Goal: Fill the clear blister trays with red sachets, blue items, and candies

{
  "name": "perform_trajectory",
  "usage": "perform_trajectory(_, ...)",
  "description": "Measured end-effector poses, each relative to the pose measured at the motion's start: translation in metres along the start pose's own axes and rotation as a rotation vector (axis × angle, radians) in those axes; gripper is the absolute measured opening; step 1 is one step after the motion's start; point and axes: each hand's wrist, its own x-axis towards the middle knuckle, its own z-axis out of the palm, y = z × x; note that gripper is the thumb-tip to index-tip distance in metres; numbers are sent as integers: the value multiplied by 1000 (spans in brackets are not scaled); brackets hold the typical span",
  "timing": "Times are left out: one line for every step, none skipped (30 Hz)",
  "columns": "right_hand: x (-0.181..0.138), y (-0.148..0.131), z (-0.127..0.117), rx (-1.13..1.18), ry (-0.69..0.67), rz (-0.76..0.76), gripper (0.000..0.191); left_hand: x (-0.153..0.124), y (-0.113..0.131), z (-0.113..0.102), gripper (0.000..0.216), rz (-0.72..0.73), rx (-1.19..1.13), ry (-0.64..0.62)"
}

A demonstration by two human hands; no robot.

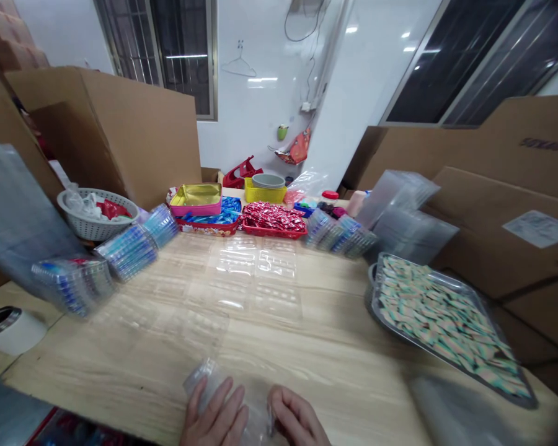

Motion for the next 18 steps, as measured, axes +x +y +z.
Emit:
perform_trajectory(2,0,-2,22,8,-4,46,2,2,1,32,-1,-11,-2)
perform_trajectory(4,0,-5,40,13,-12,47,4,3,2,32,-3,-20,-2)
perform_trajectory(6,-1,-7,53,19,-19,47,5,4,3,33,-5,-27,2)
perform_trajectory(9,-1,-10,65,31,-24,48,7,6,5,32,-7,-35,9)
perform_trajectory(11,-3,-12,79,44,-24,48,8,7,6,31,-8,-41,16)
perform_trajectory(14,-5,-13,94,60,-21,48,9,8,7,30,-10,-45,22)
perform_trajectory(16,-7,-15,109,75,-17,49,10,9,9,29,-12,-48,25)
perform_trajectory(18,-9,-16,124,85,-15,50,11,10,9,28,-15,-48,24)
perform_trajectory(19,-12,-17,136,88,-14,50,12,11,10,28,-19,-46,21)
perform_trajectory(20,-14,-17,146,90,-15,50,13,11,10,29,-24,-43,16)
perform_trajectory(21,-16,-18,153,91,-16,49,14,12,9,29,-31,-43,13)
perform_trajectory(22,-16,-18,159,92,-18,49,14,12,9,30,-35,-47,11)
perform_trajectory(23,-16,-18,167,96,-20,49,14,12,8,31,-39,-50,7)
perform_trajectory(23,-16,-18,174,99,-20,48,14,12,8,32,-40,-50,3)
perform_trajectory(24,-15,-18,181,102,-22,48,14,12,8,32,-40,-49,-3)
perform_trajectory(26,-13,-18,190,106,-24,48,13,12,8,32,-39,-45,-9)
perform_trajectory(27,-12,-18,199,107,-25,48,12,12,8,32,-37,-40,-16)
perform_trajectory(29,-10,-18,210,104,-26,47,11,12,8,33,-35,-37,-22)
